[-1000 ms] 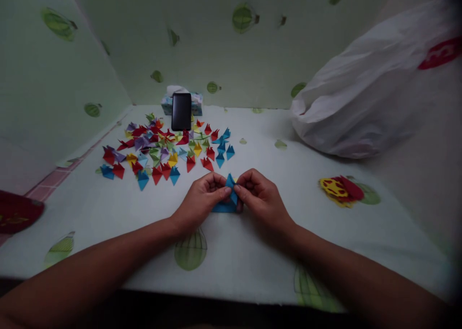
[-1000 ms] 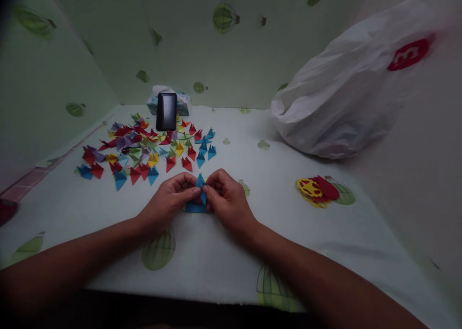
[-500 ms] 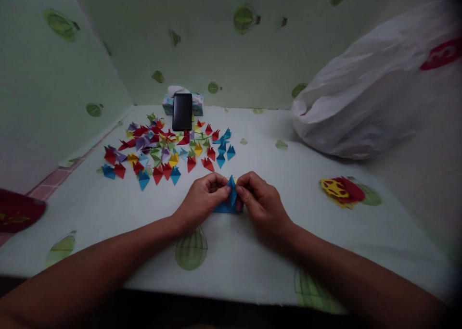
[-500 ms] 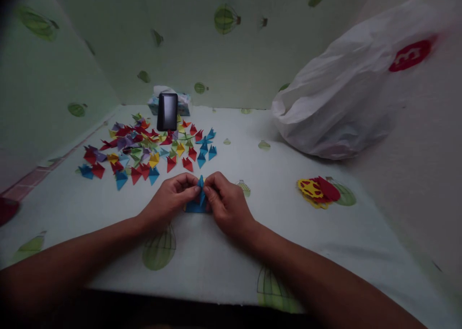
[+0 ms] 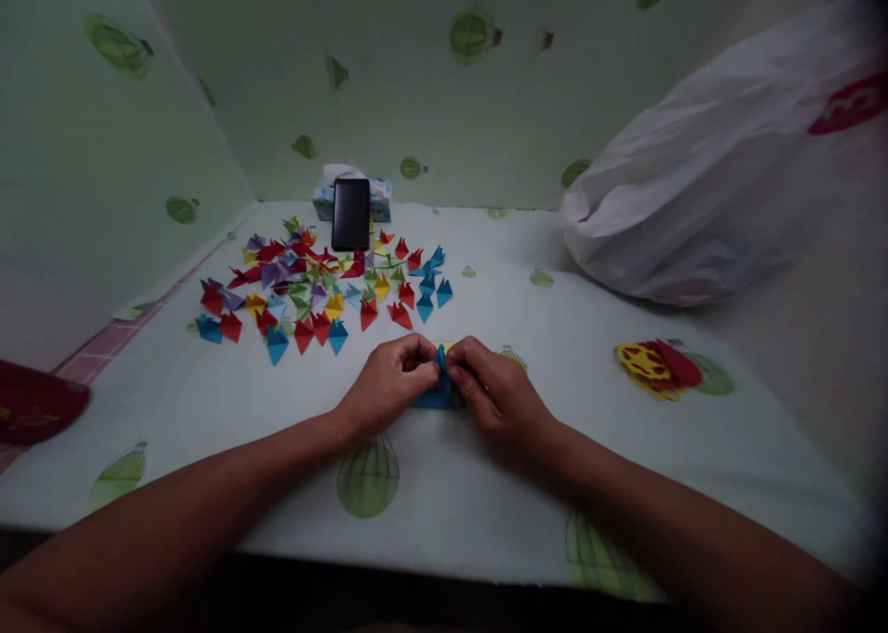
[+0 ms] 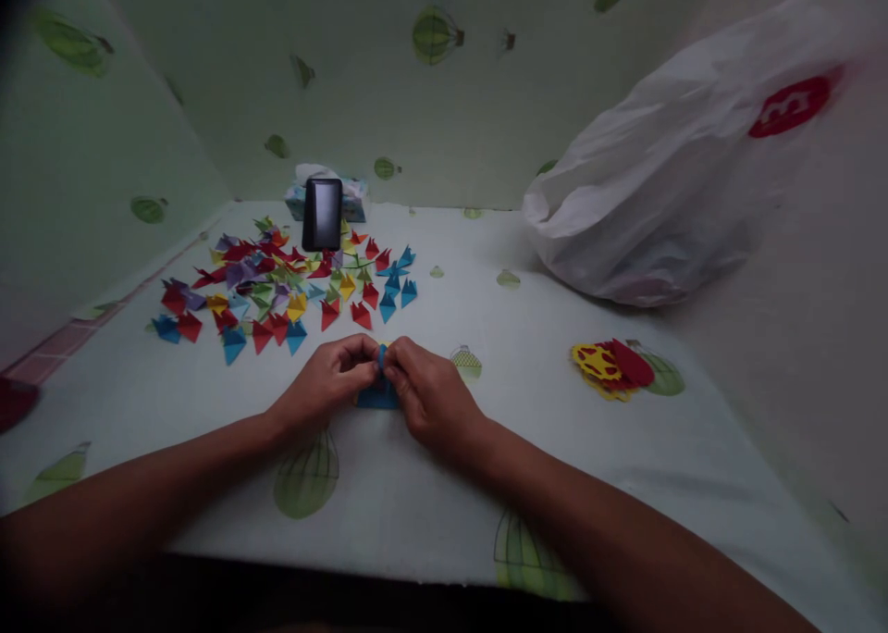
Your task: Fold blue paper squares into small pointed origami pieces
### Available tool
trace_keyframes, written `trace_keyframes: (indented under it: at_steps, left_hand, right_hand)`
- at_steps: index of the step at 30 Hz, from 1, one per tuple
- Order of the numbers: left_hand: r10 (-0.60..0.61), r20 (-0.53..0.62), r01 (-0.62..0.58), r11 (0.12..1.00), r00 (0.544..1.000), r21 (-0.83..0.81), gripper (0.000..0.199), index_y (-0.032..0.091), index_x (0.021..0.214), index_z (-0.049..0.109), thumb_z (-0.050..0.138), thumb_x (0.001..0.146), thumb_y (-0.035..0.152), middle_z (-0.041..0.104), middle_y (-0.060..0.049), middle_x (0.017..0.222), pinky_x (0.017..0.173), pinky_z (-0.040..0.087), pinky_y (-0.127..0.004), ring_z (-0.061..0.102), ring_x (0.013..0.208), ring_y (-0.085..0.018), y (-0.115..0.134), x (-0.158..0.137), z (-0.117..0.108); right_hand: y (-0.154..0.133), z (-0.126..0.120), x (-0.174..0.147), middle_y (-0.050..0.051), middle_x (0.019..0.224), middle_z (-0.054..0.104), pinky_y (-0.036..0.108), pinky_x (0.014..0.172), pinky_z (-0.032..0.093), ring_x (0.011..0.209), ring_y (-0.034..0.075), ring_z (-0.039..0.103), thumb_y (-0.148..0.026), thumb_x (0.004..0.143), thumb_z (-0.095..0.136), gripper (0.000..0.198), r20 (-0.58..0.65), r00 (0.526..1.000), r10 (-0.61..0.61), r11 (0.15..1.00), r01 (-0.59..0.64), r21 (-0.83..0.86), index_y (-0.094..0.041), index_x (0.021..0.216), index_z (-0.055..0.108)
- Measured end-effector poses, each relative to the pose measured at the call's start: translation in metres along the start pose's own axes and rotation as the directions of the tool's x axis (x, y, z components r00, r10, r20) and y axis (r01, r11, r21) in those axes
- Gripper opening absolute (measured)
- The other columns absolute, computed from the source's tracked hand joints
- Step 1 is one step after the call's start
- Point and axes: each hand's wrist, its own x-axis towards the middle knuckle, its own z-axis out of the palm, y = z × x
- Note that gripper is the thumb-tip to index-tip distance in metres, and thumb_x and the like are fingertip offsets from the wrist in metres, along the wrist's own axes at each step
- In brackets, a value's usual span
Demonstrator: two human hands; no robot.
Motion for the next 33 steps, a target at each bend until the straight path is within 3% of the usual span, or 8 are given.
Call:
trace_keyframes:
  at_steps: [7,18,25,33]
  left_hand:
    - [0.014,0.091,0.000,0.989,0.996,-0.148,0.020,0.016,0.081,0.057,0.066,0.070,0.029,0.060,0.001,0.075,0.066,0.042,-0.025,0.055,0.069,-0.012,-0.0002,0.0005,-0.0008]
    - [0.123,-0.072,-0.107,0.974,0.990,0.200,0.009,0.016,0.080,0.062,0.057,0.075,0.022,0.057,0.002,0.070,0.058,0.039,-0.023,0.049,0.064,-0.011,0.0044,-0.0018,-0.0013]
    - [0.028,0.041,-0.027,0.999,0.999,-0.030,0.021,0.017,0.091,0.060,0.065,0.077,0.031,0.058,0.002,0.070,0.053,0.045,-0.023,0.053,0.057,-0.011,0.0014,-0.0011,-0.0007]
    - [0.034,-0.011,-0.034,0.997,0.999,-0.064,0.013,0.015,0.085,0.063,0.064,0.077,0.025,0.061,0.002,0.073,0.059,0.047,-0.024,0.056,0.061,-0.010,0.0017,0.0002,-0.0019]
  right_hand:
    - [-0.0001,-0.0024,0.0022,-0.002,0.069,0.050,0.024,0.058,0.037,0.059,0.013,0.047,-0.013,0.097,0.042,0.019,0.035,0.999,-0.007,1.000,0.006,0.025,-0.022,0.080,0.041]
    - [0.0008,-0.0031,0.0018,-0.001,0.071,0.051,0.026,0.061,0.039,0.062,0.013,0.049,-0.016,0.098,0.042,0.016,0.037,0.999,0.015,0.999,-0.017,0.048,-0.022,0.083,0.043]
    - [0.0012,-0.0047,0.0016,-0.002,0.069,0.052,0.026,0.060,0.040,0.061,0.014,0.050,-0.019,0.098,0.042,0.016,0.043,0.996,0.079,0.993,-0.082,0.079,-0.022,0.082,0.043]
    - [0.0024,-0.0050,0.0004,-0.002,0.066,0.054,0.026,0.056,0.042,0.057,0.013,0.051,-0.023,0.098,0.043,0.014,0.043,0.984,0.172,0.970,-0.176,0.169,-0.022,0.084,0.045]
